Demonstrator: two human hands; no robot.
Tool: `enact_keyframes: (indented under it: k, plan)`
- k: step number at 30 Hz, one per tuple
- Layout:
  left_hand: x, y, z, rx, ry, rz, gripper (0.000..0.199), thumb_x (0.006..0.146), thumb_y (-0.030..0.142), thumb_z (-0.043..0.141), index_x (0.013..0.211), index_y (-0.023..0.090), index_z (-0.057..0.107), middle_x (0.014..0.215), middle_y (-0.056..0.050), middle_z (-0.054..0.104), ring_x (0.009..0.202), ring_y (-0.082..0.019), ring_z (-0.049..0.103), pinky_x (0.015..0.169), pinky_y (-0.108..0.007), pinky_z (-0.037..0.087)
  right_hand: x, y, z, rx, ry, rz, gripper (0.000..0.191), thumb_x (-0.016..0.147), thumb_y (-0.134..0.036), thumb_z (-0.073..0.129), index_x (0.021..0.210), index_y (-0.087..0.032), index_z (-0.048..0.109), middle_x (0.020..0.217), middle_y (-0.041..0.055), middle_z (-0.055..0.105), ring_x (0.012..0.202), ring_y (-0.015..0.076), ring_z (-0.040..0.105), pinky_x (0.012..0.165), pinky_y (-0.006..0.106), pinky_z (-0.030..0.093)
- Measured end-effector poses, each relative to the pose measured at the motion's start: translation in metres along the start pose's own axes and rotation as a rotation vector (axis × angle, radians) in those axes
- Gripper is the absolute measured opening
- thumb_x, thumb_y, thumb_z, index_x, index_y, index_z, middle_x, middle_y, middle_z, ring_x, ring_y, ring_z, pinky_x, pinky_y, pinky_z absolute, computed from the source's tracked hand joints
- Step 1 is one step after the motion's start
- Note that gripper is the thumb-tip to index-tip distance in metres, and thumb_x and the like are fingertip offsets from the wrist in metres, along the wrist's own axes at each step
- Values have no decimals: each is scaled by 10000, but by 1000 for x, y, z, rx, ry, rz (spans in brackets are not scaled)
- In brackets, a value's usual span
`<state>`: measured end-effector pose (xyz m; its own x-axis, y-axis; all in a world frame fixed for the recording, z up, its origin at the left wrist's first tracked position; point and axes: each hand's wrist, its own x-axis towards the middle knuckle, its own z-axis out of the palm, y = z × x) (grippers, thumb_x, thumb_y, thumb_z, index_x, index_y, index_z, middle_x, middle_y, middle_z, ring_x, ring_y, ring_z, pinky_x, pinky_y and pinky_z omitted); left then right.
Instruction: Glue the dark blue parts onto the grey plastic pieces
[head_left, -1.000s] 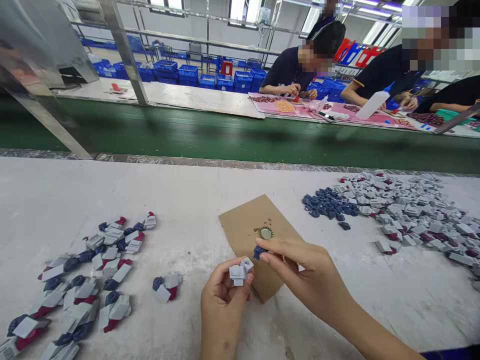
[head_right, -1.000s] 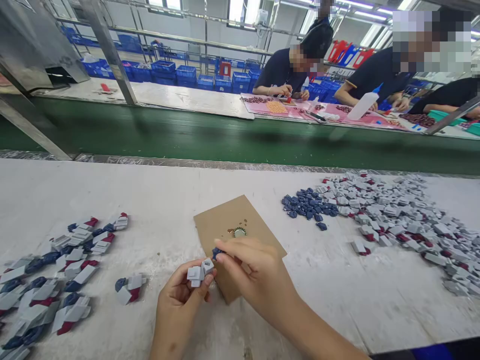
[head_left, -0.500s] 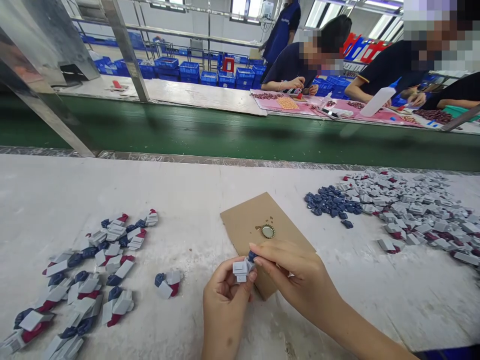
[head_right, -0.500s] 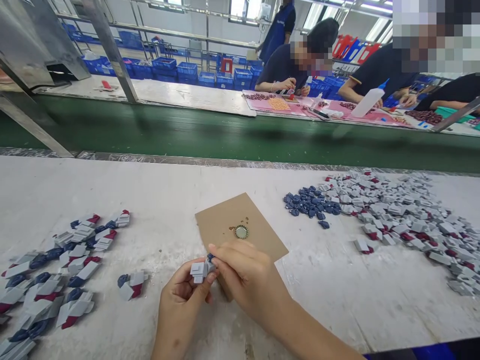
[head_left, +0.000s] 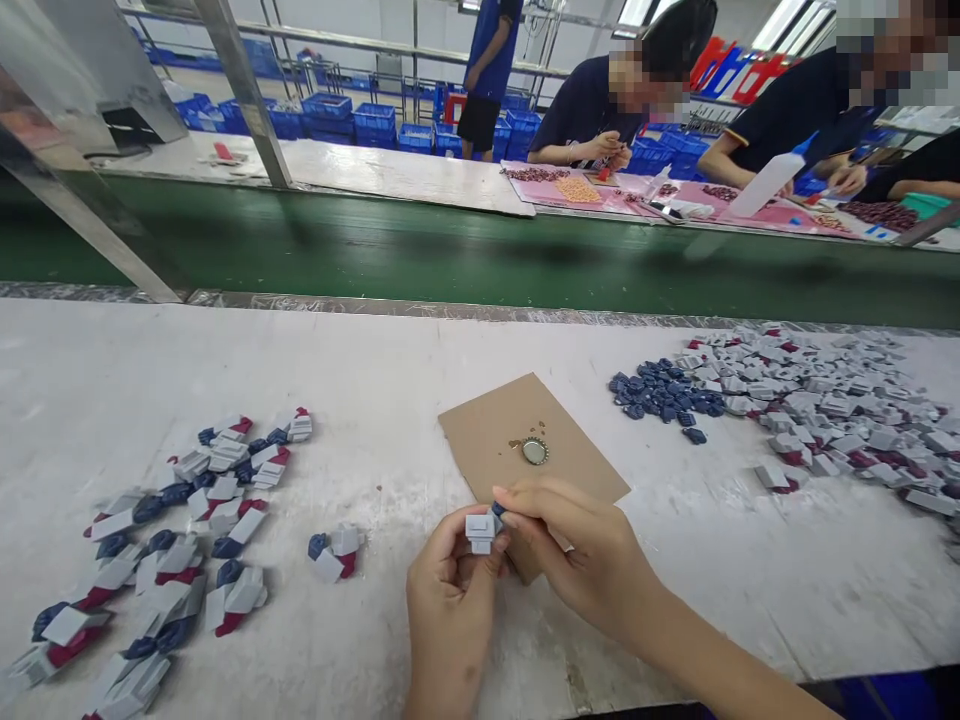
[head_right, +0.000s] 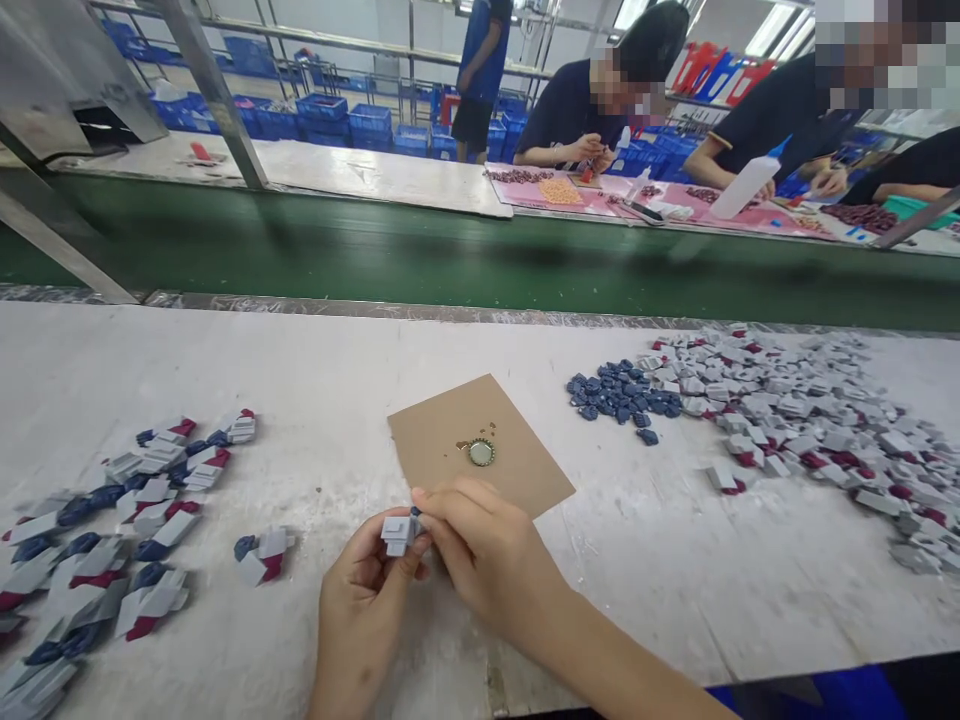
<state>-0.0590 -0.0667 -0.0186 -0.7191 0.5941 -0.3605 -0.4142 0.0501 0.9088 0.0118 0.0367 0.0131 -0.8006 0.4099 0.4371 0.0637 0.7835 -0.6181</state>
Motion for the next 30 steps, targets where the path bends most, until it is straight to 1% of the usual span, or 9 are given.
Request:
enact_keyframes:
  k: [3,5,7,10,13,16,19,22,30]
  plan:
    - [1,-2,-1,9,-25,5,139,727,301,671,837,216,666,767,5,679,674,-120,605,593,-175,497,-2,3,6,55,33,79,193,845,-94,473,936,-181,619,748,36,659,663,131,623,532,231,510]
    - [2,-4,-3,29,-47,11,132,734,294,664,845,222,665,762,7,669,663,-123,608,595,-186,501,-4,4,8,63,63,86,203,842,-89,474,950,-189,613,772,35,668,693,135,635,545,228,522]
    - [2,-5,-3,56,-42,32,119,731,264,666,846,231,673,743,13,656,631,-119,597,591,-192,500,-8,5,9,13,103,41,217,835,-79,481,960,-205,606,793,33,674,722,140,642,572,234,534]
    - [-2,-5,-2,84,5,97,124,725,222,661,844,239,692,745,3,665,625,-131,599,605,-212,505,-13,3,7,-98,161,-50,238,822,-55,496,972,-213,593,814,40,677,750,147,649,641,258,544]
    - [-5,-3,1,105,37,152,121,727,213,654,831,246,705,783,-8,692,681,-153,629,629,-222,512,-15,1,5,-105,170,-61,243,819,-52,500,969,-219,592,797,38,673,727,143,651,628,249,540]
    - [-5,-3,1,136,10,163,120,726,209,656,832,242,701,782,-4,700,697,-158,640,623,-219,513,-15,3,5,-37,134,0,228,830,-75,484,957,-226,597,770,32,663,682,141,640,569,237,526]
    - [-2,-4,-1,178,-53,128,123,743,231,646,860,227,683,810,-12,699,746,-165,642,653,-224,513,-16,8,8,49,92,77,197,845,-97,465,931,-214,598,737,24,649,639,131,616,529,225,502]
    - [1,-5,-2,217,-77,107,123,757,249,637,871,221,674,840,-18,695,791,-168,634,684,-229,507,-17,12,10,90,85,129,169,848,-109,468,908,-198,598,711,19,634,640,126,602,534,224,484]
    - [2,-3,-1,280,-116,132,93,791,257,606,849,213,664,815,-20,685,729,-162,625,653,-243,495,-22,12,18,131,85,243,168,853,-132,474,901,-200,620,727,15,626,630,116,585,534,232,472]
